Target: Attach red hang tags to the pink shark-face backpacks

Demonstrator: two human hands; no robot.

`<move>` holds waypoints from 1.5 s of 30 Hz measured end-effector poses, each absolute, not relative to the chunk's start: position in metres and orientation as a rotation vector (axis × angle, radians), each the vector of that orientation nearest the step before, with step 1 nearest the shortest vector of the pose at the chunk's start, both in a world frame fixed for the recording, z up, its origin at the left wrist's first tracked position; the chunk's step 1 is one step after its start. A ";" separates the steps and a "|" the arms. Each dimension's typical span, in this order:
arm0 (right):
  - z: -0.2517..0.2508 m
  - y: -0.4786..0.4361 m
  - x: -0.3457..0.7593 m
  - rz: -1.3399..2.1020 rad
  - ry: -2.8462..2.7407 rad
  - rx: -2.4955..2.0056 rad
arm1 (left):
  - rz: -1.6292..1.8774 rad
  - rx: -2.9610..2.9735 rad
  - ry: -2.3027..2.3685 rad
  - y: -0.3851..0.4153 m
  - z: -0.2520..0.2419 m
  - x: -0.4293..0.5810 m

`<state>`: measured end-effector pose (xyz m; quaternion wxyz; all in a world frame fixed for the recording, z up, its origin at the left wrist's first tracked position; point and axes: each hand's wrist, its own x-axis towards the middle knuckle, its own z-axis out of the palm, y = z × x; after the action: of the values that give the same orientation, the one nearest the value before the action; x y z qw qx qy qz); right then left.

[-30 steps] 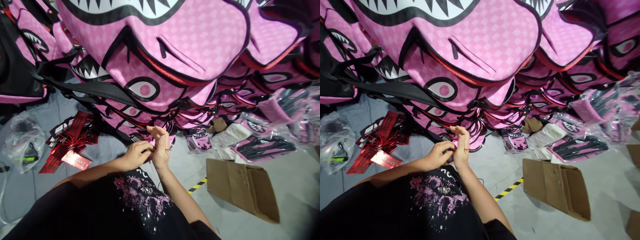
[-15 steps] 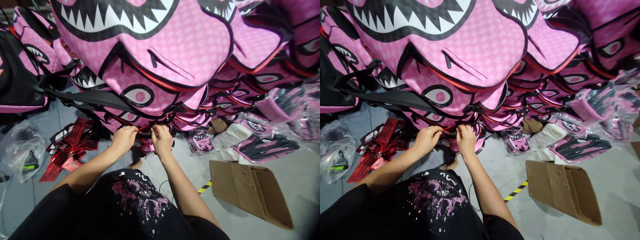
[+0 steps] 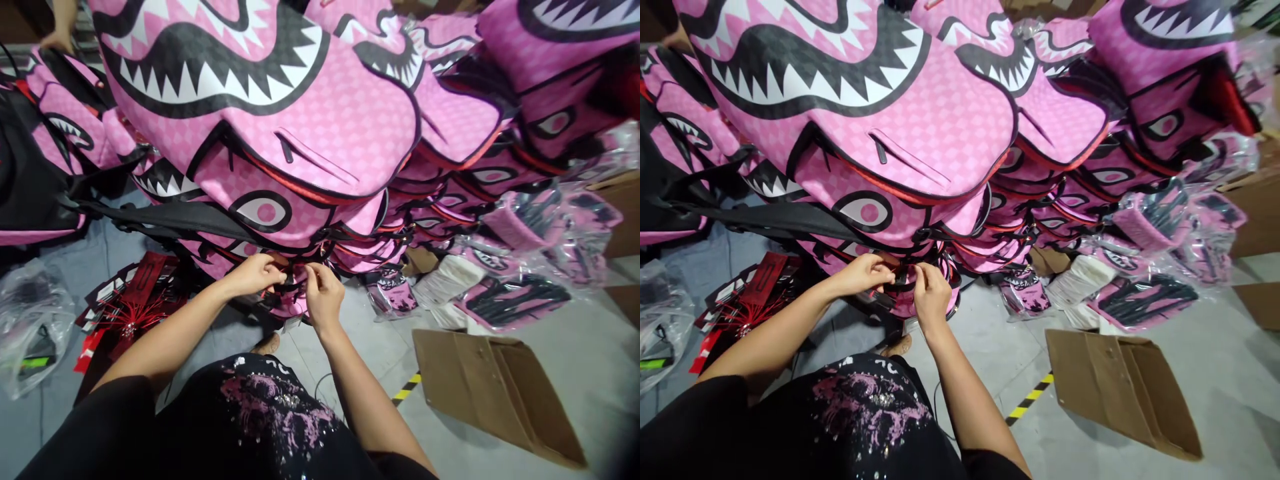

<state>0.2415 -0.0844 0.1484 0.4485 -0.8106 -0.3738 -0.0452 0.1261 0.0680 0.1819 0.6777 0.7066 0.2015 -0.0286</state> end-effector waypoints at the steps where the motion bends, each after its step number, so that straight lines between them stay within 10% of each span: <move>1: 0.149 -0.085 0.240 -0.090 -0.850 -1.942 | -0.076 1.542 0.379 0.070 0.183 0.120; 20: 0.161 -0.073 0.255 0.331 -1.318 -1.580 | 1.076 2.630 0.229 0.055 0.171 0.100; 29: 0.175 -0.072 0.263 0.895 -0.848 -1.458 | 0.611 1.749 0.362 0.049 0.159 0.118; 45: 0.188 -0.074 0.270 0.659 -1.409 -1.642 | 0.558 2.150 0.341 0.056 0.169 0.112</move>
<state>0.2704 -0.0741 0.1882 0.4258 -0.6567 -0.5638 0.2637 0.1120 0.0560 0.1685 0.4325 0.8626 0.1367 0.2240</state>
